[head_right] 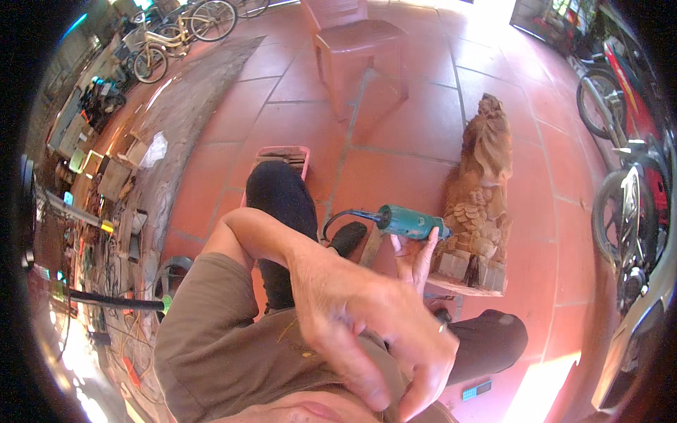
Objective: The person uses a handheld rotary tool to carve details into a wooden sculpture. They hold the tool with both hands and work on the surface of the wood, creating fine textures and patterns.
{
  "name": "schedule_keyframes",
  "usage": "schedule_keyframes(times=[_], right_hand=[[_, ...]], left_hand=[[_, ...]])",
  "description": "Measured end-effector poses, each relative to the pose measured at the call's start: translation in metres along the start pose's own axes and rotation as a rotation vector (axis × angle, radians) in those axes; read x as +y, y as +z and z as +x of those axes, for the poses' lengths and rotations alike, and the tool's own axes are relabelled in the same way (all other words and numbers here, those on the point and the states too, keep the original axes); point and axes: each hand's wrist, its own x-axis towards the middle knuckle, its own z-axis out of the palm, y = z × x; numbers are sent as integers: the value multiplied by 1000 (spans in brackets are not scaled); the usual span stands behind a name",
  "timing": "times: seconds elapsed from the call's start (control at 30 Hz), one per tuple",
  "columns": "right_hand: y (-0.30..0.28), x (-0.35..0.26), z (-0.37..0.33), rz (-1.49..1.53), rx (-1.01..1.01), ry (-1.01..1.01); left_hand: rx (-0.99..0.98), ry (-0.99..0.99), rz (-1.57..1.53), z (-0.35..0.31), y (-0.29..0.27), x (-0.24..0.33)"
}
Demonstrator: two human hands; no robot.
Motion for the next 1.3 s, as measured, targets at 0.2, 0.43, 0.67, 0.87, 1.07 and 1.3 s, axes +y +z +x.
schedule_keyframes(times=[0.2,0.43,0.67,0.87,1.07,1.3], right_hand=[[-3,-3,-3,102,-58,53],[-3,-4,-3,142,-6,43],[-15,-3,5,162,-43,60],[-19,1,11,167,-16,35],[-7,6,8,30,31,-134],[-14,-3,11,95,6,37]], left_hand=[[-57,34,-69,2,16,-4],[-127,130,-22,5,17,-12],[-92,195,-22,8,23,-14],[-117,303,11,12,18,-19],[-89,218,0,8,21,-12],[-136,276,57,7,12,-13]])
